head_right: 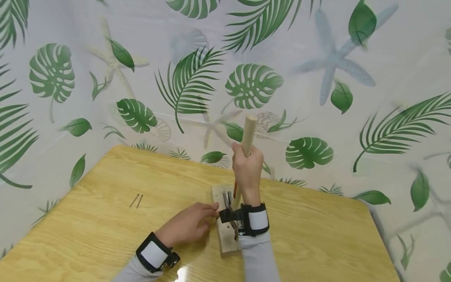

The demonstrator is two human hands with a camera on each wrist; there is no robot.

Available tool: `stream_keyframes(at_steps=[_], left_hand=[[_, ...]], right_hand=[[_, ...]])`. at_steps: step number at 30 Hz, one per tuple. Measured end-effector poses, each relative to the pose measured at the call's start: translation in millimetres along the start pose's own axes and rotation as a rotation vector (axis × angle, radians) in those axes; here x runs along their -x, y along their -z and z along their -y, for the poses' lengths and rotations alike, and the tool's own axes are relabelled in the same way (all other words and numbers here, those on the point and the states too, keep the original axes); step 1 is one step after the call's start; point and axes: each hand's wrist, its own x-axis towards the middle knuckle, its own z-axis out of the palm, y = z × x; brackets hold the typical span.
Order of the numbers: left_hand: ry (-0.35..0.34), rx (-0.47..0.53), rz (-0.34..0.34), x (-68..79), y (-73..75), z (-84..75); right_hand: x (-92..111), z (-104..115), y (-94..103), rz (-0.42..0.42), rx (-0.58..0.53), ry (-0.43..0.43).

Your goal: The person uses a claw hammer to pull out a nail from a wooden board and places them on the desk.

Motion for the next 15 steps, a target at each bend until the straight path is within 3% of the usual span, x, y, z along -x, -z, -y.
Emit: stream_keyframes(at_steps=[5,9,15], left_hand=[[-0.015,0.026,-0.002,0.6,0.3,4.3],[-0.018,0.056,-0.005,0.5,0.1,4.1],[-0.023,0.042,-0.009,1.3,-0.3,3.5]], right_hand=[[-25.7,-11.2,-16.7,0.043,0.111,-0.152],[-49.0,-25.8,-25.1,0.025,0.248,-0.273],[-73.7,-53.4,-35.0,0.015,0.361,-0.379]])
